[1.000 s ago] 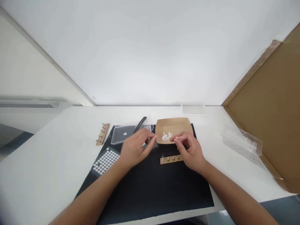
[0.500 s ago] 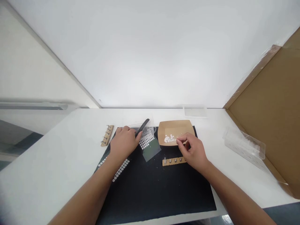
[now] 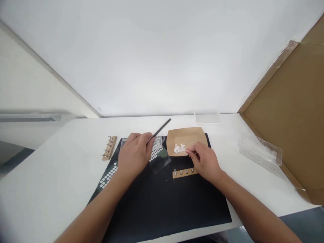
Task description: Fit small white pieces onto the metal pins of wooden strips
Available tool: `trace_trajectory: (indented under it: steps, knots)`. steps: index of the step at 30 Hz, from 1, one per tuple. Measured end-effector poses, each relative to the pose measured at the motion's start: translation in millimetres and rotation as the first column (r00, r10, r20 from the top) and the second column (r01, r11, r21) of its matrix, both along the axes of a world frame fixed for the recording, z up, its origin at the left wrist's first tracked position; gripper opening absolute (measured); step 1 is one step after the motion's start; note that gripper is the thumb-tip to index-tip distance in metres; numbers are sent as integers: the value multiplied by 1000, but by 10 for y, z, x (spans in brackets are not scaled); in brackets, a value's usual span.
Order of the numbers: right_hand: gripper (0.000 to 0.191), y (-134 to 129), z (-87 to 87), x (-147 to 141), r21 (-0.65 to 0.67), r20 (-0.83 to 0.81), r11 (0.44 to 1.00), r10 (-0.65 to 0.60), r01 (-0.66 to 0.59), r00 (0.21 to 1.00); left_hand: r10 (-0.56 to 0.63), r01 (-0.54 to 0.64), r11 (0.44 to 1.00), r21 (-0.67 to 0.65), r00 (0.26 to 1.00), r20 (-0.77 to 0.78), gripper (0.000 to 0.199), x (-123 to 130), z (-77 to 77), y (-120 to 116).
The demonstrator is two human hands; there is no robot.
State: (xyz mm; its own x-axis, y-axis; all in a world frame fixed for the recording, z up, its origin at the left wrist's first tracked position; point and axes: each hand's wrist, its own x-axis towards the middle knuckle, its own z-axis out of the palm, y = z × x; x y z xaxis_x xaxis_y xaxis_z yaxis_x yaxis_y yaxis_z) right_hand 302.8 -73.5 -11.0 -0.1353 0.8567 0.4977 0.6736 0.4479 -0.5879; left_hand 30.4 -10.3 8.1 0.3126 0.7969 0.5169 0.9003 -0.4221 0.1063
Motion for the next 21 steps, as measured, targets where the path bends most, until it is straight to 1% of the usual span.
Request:
trace_trajectory:
  steps: [2, 4, 6, 9, 12, 16, 21]
  knots:
    - [16, -3, 3, -2, -15, 14, 1000, 5, -5, 1000, -152, 152, 987, -58, 988, 5, 30, 72, -17, -60]
    - [16, -5, 5, -11, -11, 14, 1000, 2, -1, 1000, -198, 193, 965, -175, 980, -10, 29, 149, -57, -122]
    - [14, -6, 3, -27, 12, 10, 1000, -12, 12, 1000, -224, 212, 952, -222, 974, -27, 31, 225, -103, -178]
    - [12, -2, -11, -53, 54, 4, 998, -20, 20, 1000, -292, 281, 929, -239, 956, -12, 34, 311, -156, -241]
    - [13, 15, -32, -64, 75, -33, 996, -43, 45, 999, -334, 335, 914, -230, 942, 42, 37, 356, -188, -281]
    - [16, 38, -50, -70, 103, -69, 990, -93, 100, 993, -339, 356, 912, -202, 934, 117, 37, 395, -226, -309]
    - [15, 26, -23, -103, 127, -78, 983, -120, 129, 990, -348, 368, 914, -169, 927, 137, 37, 421, -251, -310]
